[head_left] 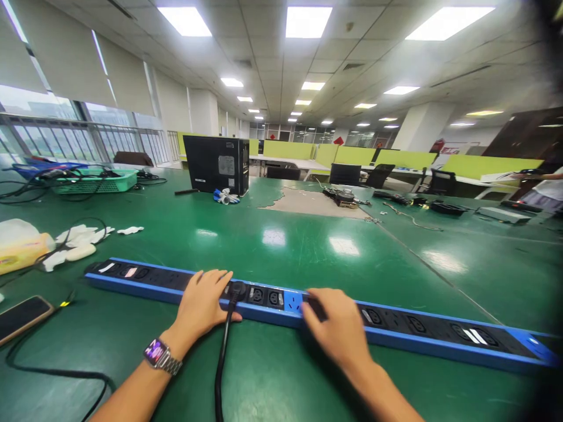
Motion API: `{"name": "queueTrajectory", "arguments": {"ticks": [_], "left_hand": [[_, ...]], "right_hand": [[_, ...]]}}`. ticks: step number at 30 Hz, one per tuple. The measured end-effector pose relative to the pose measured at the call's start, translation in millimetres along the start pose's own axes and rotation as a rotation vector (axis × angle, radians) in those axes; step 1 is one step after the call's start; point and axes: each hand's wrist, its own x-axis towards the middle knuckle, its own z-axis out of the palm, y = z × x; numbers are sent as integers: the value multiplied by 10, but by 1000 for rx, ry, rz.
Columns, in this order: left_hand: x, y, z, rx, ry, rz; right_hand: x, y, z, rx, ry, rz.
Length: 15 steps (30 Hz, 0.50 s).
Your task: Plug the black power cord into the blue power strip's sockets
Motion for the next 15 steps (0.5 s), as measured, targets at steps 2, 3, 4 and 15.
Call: {"name": "queueTrajectory", "arguments": {"ticks": [2,3,4,15], "left_hand": [[-10,1,6,-1,11,13],[-14,5,5,1,23,15],[-18,11,1,4,35,16],[-10,1,29,-13,35,-10]], "right_hand": [[104,-464,185,77,-60,-89],[164,-674,278,105,-82,-120],[223,-854,362,128,-100,-143],[124,-239,212,333,106,2]]}}
